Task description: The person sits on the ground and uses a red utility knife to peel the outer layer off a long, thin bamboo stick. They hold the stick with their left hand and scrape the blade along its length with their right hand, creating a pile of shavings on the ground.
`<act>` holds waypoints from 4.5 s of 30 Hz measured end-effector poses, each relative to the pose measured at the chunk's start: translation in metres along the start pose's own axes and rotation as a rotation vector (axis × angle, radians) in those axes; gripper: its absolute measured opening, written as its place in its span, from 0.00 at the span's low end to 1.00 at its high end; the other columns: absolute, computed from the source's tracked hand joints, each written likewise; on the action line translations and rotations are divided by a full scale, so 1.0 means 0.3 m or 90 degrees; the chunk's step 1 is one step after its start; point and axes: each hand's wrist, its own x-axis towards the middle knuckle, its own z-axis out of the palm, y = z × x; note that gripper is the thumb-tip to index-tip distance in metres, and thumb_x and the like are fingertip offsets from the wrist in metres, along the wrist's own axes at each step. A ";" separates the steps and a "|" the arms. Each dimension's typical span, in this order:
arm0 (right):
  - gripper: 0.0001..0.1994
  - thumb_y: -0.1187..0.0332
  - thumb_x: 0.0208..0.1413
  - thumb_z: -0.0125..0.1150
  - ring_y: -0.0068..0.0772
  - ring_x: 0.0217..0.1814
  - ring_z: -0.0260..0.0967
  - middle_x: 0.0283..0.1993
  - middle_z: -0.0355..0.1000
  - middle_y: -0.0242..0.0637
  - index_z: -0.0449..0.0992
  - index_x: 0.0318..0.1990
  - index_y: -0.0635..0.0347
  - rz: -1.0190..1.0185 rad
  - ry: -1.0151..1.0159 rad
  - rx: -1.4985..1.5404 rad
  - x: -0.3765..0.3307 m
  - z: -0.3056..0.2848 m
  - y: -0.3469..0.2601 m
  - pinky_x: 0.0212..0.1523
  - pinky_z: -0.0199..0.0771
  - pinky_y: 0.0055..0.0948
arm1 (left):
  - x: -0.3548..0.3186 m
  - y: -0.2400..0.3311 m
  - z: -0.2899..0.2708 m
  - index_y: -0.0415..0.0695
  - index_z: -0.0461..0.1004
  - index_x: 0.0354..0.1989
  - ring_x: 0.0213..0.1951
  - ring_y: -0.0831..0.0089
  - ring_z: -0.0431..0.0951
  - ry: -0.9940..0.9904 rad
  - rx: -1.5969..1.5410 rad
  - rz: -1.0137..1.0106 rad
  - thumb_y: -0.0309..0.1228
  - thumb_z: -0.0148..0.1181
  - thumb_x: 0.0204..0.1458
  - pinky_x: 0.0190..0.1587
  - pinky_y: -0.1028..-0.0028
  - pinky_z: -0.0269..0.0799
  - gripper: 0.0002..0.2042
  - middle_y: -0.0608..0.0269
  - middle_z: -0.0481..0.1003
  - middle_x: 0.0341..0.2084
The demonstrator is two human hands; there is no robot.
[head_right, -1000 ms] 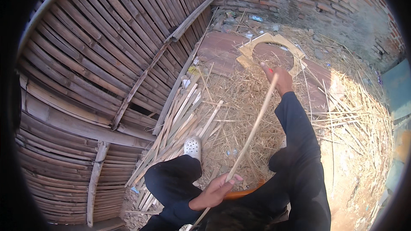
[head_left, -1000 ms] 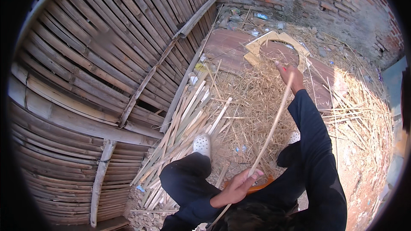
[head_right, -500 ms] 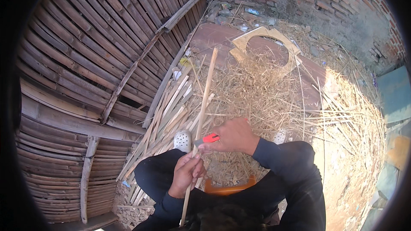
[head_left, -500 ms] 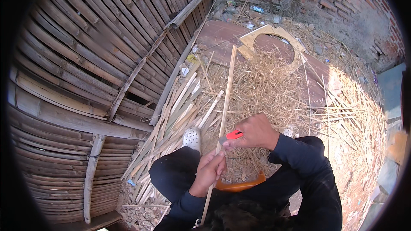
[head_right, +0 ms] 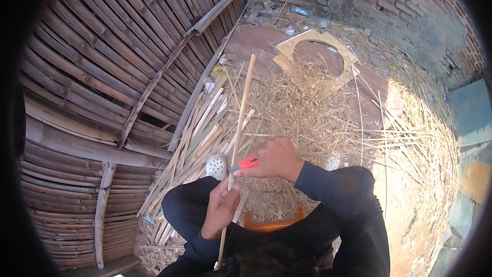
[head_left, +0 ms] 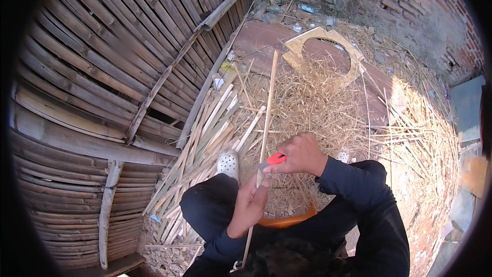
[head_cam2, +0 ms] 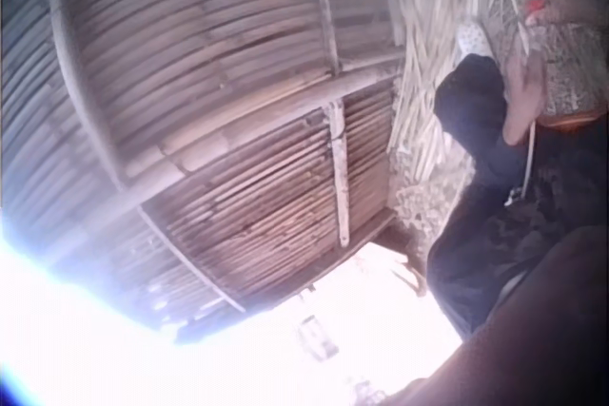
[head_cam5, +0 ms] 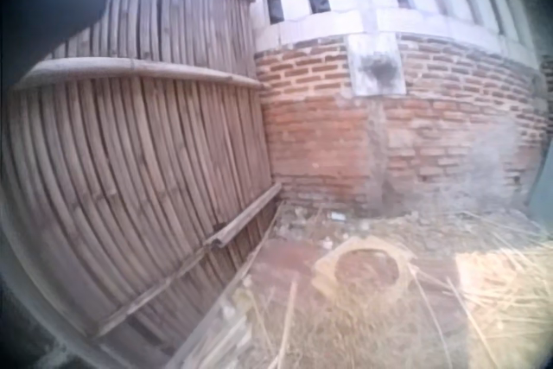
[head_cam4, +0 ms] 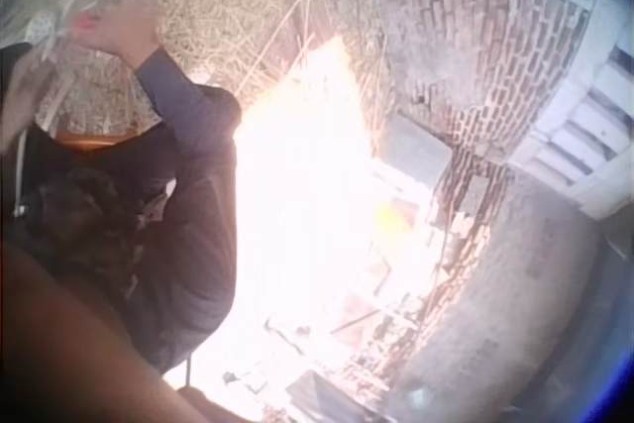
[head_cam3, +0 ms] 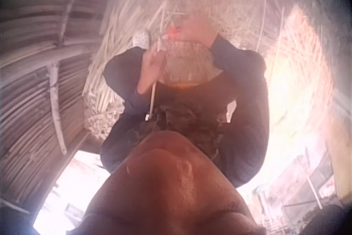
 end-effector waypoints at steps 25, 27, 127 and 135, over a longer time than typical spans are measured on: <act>0.32 0.31 0.41 0.58 0.41 0.12 0.66 0.09 0.64 0.38 0.72 0.12 0.54 0.085 0.124 -0.039 0.033 0.017 0.069 0.14 0.62 0.37 | -0.014 -0.035 0.018 0.38 0.64 0.59 0.18 0.92 0.54 0.036 0.064 0.014 0.23 0.46 0.61 0.20 0.84 0.47 0.17 0.81 0.59 0.17; 0.32 0.31 0.41 0.58 0.41 0.13 0.66 0.10 0.64 0.38 0.72 0.12 0.54 0.131 0.119 -0.054 0.055 0.029 0.125 0.15 0.62 0.37 | -0.009 -0.042 0.020 0.38 0.64 0.59 0.18 0.92 0.54 0.030 0.078 0.011 0.23 0.46 0.61 0.20 0.85 0.47 0.17 0.81 0.59 0.17; 0.38 0.28 0.49 0.45 0.48 0.23 0.72 0.16 0.70 0.46 0.79 0.21 0.59 0.311 0.020 -0.045 0.124 0.027 0.324 0.26 0.69 0.44 | -0.056 -0.092 0.054 0.35 0.65 0.58 0.22 0.91 0.53 0.011 0.124 0.083 0.25 0.46 0.62 0.22 0.85 0.48 0.17 0.81 0.56 0.19; 0.43 0.28 0.52 0.40 0.52 0.22 0.68 0.17 0.68 0.53 0.73 0.14 0.66 0.633 0.197 0.025 0.020 -0.179 0.751 0.28 0.64 0.47 | -0.058 -0.148 0.035 0.38 0.65 0.60 0.17 0.90 0.58 -0.171 -0.082 -0.058 0.29 0.48 0.62 0.21 0.85 0.52 0.18 0.77 0.60 0.15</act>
